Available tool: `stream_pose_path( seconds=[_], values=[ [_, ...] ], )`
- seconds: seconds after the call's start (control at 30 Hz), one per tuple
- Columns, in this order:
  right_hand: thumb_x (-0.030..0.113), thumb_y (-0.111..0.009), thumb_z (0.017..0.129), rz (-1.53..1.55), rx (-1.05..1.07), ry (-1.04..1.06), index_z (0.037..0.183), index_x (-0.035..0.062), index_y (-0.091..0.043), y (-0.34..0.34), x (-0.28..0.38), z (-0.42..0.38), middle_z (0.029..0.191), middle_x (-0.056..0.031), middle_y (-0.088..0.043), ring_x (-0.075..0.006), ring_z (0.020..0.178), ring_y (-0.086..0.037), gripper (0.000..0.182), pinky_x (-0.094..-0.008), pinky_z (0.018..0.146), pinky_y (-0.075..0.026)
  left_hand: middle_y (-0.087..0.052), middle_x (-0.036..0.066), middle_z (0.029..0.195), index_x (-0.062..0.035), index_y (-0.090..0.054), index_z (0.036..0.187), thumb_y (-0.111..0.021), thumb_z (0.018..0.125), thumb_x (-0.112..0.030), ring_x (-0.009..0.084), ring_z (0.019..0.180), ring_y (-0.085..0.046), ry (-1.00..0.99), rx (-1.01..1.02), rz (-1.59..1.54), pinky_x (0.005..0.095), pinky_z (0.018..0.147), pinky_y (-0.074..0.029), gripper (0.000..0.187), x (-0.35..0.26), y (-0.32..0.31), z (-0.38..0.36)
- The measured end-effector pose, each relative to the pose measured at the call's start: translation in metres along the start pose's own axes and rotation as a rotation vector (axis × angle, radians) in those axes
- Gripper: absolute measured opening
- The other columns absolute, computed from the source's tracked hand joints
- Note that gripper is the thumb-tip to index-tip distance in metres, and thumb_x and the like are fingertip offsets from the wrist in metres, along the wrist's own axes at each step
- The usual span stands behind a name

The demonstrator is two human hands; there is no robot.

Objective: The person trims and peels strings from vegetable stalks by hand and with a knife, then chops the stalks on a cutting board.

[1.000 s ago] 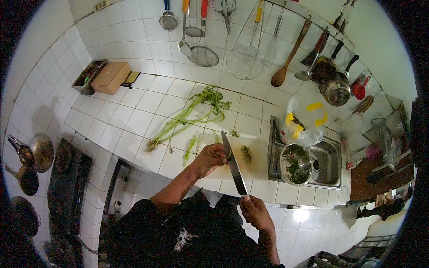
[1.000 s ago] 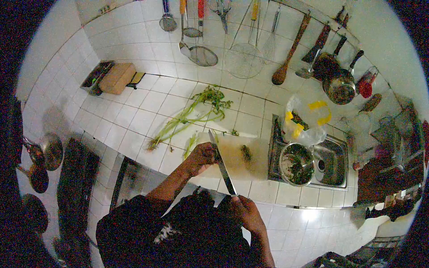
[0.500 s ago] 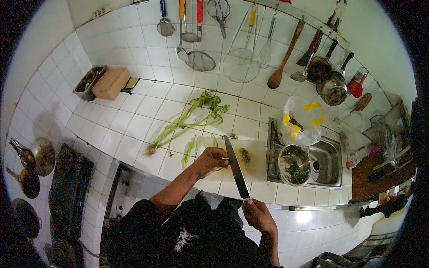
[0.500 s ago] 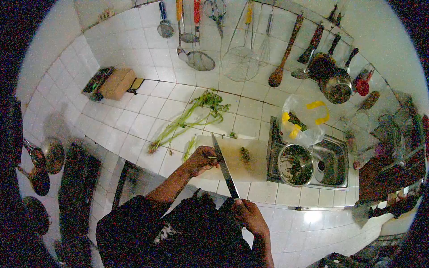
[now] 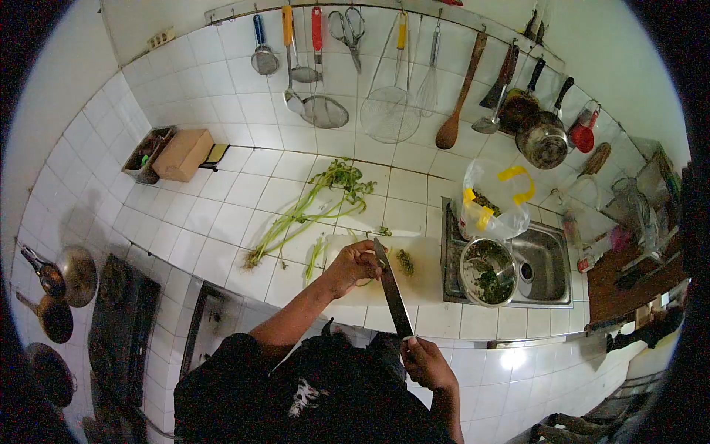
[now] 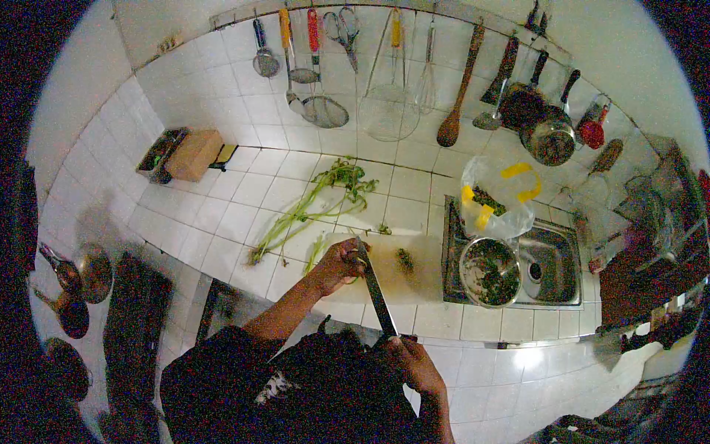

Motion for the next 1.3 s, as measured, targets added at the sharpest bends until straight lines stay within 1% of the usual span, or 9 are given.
stream_pose_path(
  seconds=[0.03,0.23,0.37,0.43,0.57,0.87,1.07,1.13,1.3],
  values=[
    [0.05,-0.043,0.095,0.017,-0.005,0.054,0.081,0.0098,-0.05,-0.001,0.002,0.0,0.055,0.0041,-0.041,-0.0056,0.041,-0.034,0.043,-0.022,0.037,-0.027,-0.067,0.002,0.081,-0.0058,-0.057,0.107,-0.075,0.074,-0.005,0.0117,0.074,-0.063,0.027,0.004,0.038,0.0269,0.071,-0.051,0.037,0.002,0.0,0.001],
    [0.048,-0.043,0.095,0.12,0.032,0.096,0.082,0.0081,-0.051,0.0,0.008,0.005,0.055,0.0042,-0.04,-0.0051,0.041,-0.032,0.043,-0.0222,0.036,-0.025,-0.067,0.003,0.085,-0.0049,-0.06,0.102,-0.074,0.074,-0.004,0.0125,0.078,-0.064,-0.078,-0.007,0.018,0.0289,0.075,-0.052,0.032,-0.001,-0.005,0.004],
    [0.047,-0.043,0.096,0.126,0.004,0.104,0.083,0.0072,-0.051,0.001,0.015,0.004,0.056,0.0042,-0.04,-0.0052,0.042,-0.032,0.043,-0.0221,0.037,-0.025,-0.067,0.004,0.089,-0.0048,-0.06,0.101,-0.074,0.074,-0.003,0.013,0.08,-0.064,-0.062,0.001,0.009,0.0293,0.077,-0.052,0.031,-0.014,-0.005,0.002],
    [0.046,-0.043,0.096,0.112,-0.004,0.083,0.084,0.0072,-0.051,0.001,0.016,0.003,0.057,0.0043,-0.041,-0.0052,0.042,-0.032,0.042,-0.022,0.037,-0.026,-0.068,0.005,0.091,-0.0049,-0.061,0.102,-0.074,0.074,-0.002,0.0132,0.081,-0.064,-0.076,-0.02,0.152,0.0295,0.078,-0.053,0.032,-0.019,-0.007,0.0],
    [0.045,-0.043,0.096,0.133,-0.003,0.041,0.084,0.0075,-0.051,0.002,0.014,0.004,0.058,0.0041,-0.041,-0.0053,0.043,-0.033,0.041,-0.0222,0.038,-0.027,-0.068,0.005,0.09,-0.0052,-0.06,0.103,-0.073,0.074,0.0,0.0129,0.082,-0.063,-0.068,0.009,0.081,0.0298,0.079,-0.053,0.033,-0.016,0.002,0.001],
    [0.045,-0.042,0.096,0.021,-0.013,0.055,0.082,0.0082,-0.051,0.001,0.015,0.006,0.055,0.004,-0.041,-0.005,0.041,-0.032,0.041,-0.0217,0.037,-0.025,-0.068,0.005,0.089,-0.0073,-0.057,0.106,-0.073,0.075,-0.003,0.0122,0.077,-0.063,-0.109,-0.029,0.097,0.0282,0.074,-0.053,0.035,-0.013,0.011,0.006],
    [0.045,-0.043,0.096,-0.019,-0.001,0.038,0.081,0.0092,-0.05,0.006,0.007,0.007,0.056,0.0042,-0.041,-0.0047,0.041,-0.032,0.039,-0.0213,0.036,-0.026,-0.066,0.003,0.087,-0.0082,-0.057,0.107,-0.075,0.076,-0.007,0.0126,0.076,-0.062,-0.035,-0.008,-0.019,0.0266,0.069,-0.051,0.036,-0.007,0.015,0.006],
    [0.045,-0.043,0.096,-0.01,0.024,0.04,0.081,0.0094,-0.05,0.005,0.008,0.009,0.056,0.0043,-0.042,-0.0045,0.042,-0.032,0.039,-0.0213,0.037,-0.026,-0.066,0.002,0.086,-0.0079,-0.058,0.104,-0.077,0.075,-0.01,0.0126,0.075,-0.062,0.04,-0.062,-0.007,0.0275,0.07,-0.051,0.035,-0.005,0.016,0.006],
    [0.045,-0.043,0.096,-0.013,0.021,-0.006,0.081,0.0089,-0.05,0.008,0.012,0.005,0.057,0.0044,-0.041,-0.0045,0.043,-0.033,0.04,-0.0212,0.037,-0.026,-0.066,0.003,0.085,-0.0064,-0.061,0.095,-0.077,0.073,-0.01,0.0119,0.074,-0.061,-0.028,-0.026,0.055,0.0274,0.068,-0.051,0.028,-0.013,0.011,0.004]
  ],
)
Point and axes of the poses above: each hand's wrist, its own z-axis towards the middle knuckle, its own y-axis out of the back of the hand, x = y × z, the point moved 5 cm from there along z, towards the middle knuckle
